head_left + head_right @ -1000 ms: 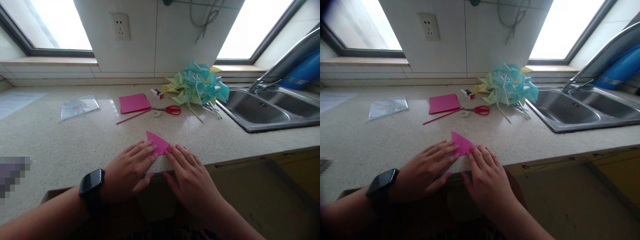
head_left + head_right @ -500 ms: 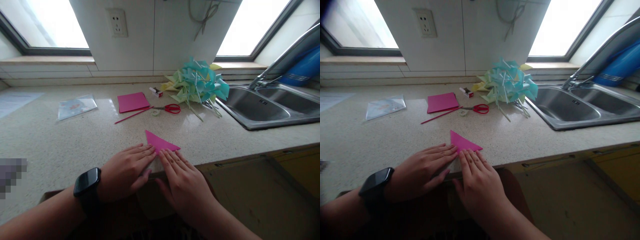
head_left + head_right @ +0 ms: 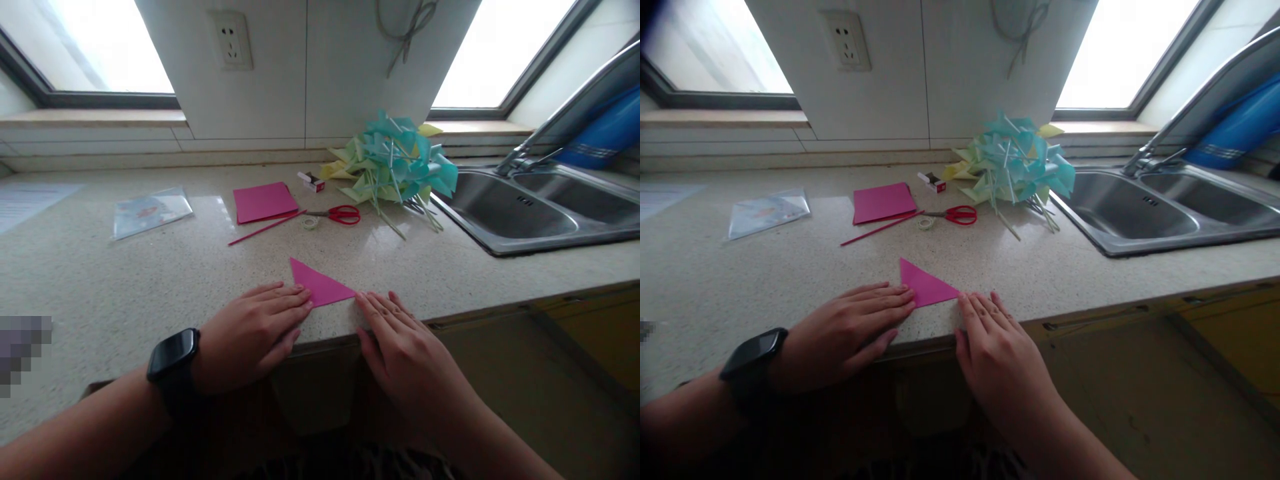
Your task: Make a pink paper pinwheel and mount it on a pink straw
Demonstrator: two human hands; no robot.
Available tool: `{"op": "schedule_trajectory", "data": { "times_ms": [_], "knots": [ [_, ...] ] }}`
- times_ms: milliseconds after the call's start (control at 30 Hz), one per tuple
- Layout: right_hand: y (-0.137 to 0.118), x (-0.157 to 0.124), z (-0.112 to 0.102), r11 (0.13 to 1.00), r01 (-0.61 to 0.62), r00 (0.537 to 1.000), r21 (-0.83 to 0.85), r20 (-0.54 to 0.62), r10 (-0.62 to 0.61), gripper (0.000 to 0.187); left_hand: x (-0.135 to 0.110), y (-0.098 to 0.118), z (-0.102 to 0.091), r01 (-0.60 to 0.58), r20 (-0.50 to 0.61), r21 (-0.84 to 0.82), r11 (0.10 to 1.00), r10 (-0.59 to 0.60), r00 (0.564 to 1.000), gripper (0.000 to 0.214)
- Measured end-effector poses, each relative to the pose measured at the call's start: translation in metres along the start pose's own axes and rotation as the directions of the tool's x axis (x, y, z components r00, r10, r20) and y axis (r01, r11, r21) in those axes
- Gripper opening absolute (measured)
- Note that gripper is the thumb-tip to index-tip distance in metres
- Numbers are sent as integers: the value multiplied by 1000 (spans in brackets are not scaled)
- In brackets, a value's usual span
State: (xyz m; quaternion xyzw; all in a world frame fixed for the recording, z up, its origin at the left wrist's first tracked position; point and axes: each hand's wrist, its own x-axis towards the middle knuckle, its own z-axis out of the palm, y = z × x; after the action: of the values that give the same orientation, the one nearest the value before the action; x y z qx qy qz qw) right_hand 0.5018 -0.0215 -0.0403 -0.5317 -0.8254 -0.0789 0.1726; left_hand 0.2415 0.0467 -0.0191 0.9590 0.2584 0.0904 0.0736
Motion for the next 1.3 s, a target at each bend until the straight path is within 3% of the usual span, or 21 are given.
{"op": "schedule_trajectory", "data": {
  "times_ms": [167, 300, 400, 533, 1000, 1167, 1300],
  "knots": [
    [1, 2, -4, 999, -35, 999, 30, -25, 35, 39, -1, 3, 2, -3, -33, -28, 1000, 2, 999, 40],
    [-6, 6, -6, 993, 61, 991, 103, -124, -48, 43, -1, 15, 8, 18, -57, 32, 999, -16, 998, 48],
    [-18, 10, -1, 971, 157, 987, 179, -68, -147, 51, -1, 23, 13, 29, -68, 32, 999, -26, 997, 53],
    [-32, 15, 12, 965, 163, 987, 207, -23, -162, 54, -1, 26, 17, 47, -93, -21, 999, -49, 994, 48],
    [-30, 16, 24, 976, 156, 988, 151, -31, -153, 47, -2, -6, 1, 53, -32, 91, 994, -51, 998, 53],
    [-31, 17, 22, 976, 159, 987, 146, -40, -155, 45, 0, -21, 1, 95, -85, 241, 966, -77, 993, 48],
    [-32, 17, 22, 978, 158, 987, 132, -59, -152, 45, 2, -25, 0, 196, -147, 313, 929, -157, 977, 44]
  ]
}}
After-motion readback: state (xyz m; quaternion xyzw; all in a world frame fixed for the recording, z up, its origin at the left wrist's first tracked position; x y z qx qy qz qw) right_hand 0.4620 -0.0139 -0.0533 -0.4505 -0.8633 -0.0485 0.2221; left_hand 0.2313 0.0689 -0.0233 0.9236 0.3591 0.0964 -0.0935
